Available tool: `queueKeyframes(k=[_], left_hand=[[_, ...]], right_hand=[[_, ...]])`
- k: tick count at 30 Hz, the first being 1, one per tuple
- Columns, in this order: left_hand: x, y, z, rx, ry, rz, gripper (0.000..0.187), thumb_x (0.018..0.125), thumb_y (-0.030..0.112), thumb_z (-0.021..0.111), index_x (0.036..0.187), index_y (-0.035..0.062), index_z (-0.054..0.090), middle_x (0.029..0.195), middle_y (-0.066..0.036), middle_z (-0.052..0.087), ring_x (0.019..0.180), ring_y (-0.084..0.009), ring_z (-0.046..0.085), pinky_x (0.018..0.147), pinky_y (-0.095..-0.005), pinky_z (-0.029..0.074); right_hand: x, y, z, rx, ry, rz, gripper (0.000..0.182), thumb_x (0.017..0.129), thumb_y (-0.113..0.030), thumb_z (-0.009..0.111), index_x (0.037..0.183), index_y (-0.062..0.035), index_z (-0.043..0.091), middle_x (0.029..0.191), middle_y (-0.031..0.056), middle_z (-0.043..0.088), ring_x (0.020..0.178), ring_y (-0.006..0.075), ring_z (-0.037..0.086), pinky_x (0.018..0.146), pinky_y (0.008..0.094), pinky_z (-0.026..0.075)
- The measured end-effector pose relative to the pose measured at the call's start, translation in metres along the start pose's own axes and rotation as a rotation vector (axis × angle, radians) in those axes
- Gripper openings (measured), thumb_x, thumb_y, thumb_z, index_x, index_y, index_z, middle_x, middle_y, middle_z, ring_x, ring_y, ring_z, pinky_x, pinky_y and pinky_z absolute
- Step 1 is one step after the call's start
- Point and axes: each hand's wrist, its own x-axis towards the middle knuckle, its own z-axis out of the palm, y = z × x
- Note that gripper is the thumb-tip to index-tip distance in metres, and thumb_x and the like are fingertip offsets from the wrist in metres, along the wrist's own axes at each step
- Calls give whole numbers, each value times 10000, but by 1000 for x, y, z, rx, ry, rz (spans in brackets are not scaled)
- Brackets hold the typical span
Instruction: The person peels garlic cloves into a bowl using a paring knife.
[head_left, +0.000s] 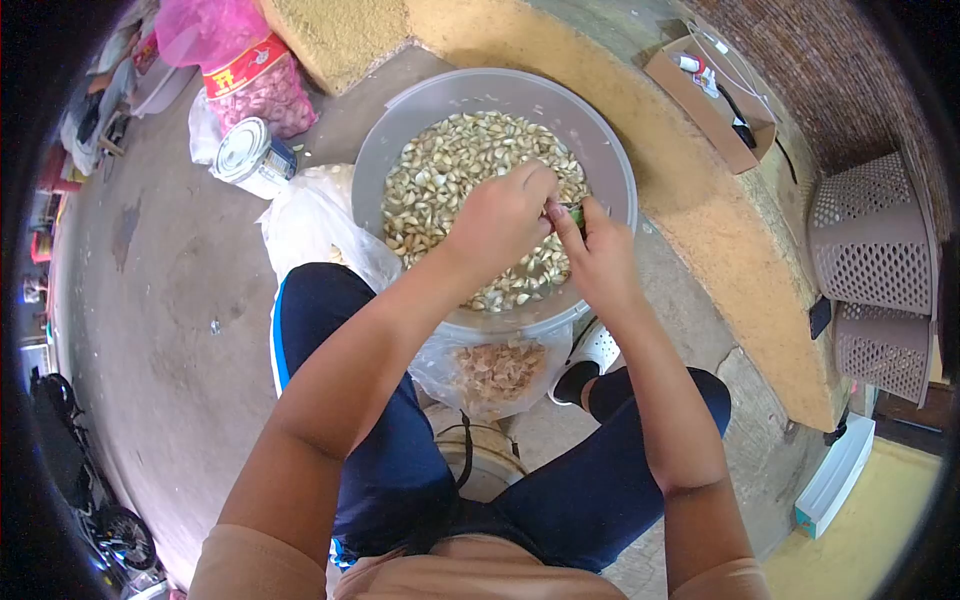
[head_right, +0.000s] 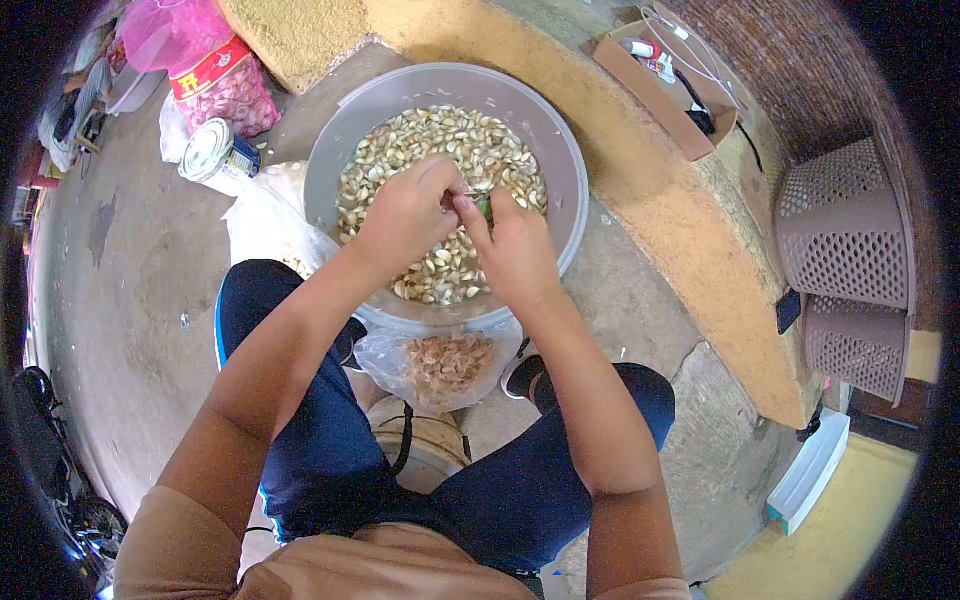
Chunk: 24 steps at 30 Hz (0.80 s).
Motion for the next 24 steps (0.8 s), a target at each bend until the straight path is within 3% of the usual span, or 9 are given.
queueKeyframes(k=[5,8,11,14,20,23,24], left_hand=[[0,6,-4,55,-22,-21,172,612,-13,586,723,25,460,721,-115,502,675,-286,537,579,-354,436],[1,7,-5,57,-60,-61,201,619,-1,593,805,30,526,732,-107,514,685,-273,535,597,-338,440],[7,3,-8,-138,-128,14,337,639,36,625,972,50,574,737,-87,520,677,-232,539,603,-310,440],[13,8,-19,-285,-311,-80,429,681,80,645,1100,74,551,737,-72,538,660,-180,543,606,-275,440],[11,-1,-15,-664,-345,-314,342,747,113,620,1077,47,560,731,-82,576,662,-149,567,609,-249,446],[13,-2,-18,-86,-345,-63,297,755,131,603,1037,39,576,753,-109,587,676,-190,581,617,-276,456],[12,-3,-18,-79,-306,-6,284,751,139,601,1017,41,581,759,-114,588,682,-209,581,622,-288,458]], right_hand=[[-3,-1,-2,-68,-8,-96,370,832,-333,521,712,13,465,590,217,537,583,391,547,525,438,426],[-2,2,-5,-67,-9,-110,368,833,-334,519,731,17,477,601,219,538,592,388,548,532,436,421],[2,3,-13,7,45,-36,363,836,-334,518,756,20,495,604,216,536,600,377,554,534,420,416],[6,15,-16,187,32,-40,364,839,-334,517,765,22,507,584,204,520,564,344,544,520,389,401],[7,18,-16,321,-49,88,375,846,-328,513,732,28,489,534,172,465,477,233,426,491,347,369],[8,19,-13,289,-71,125,380,847,-324,514,710,28,477,524,166,455,473,213,405,486,345,364],[7,19,-13,299,-77,129,383,846,-326,515,704,28,475,520,165,453,471,212,405,483,345,363]])
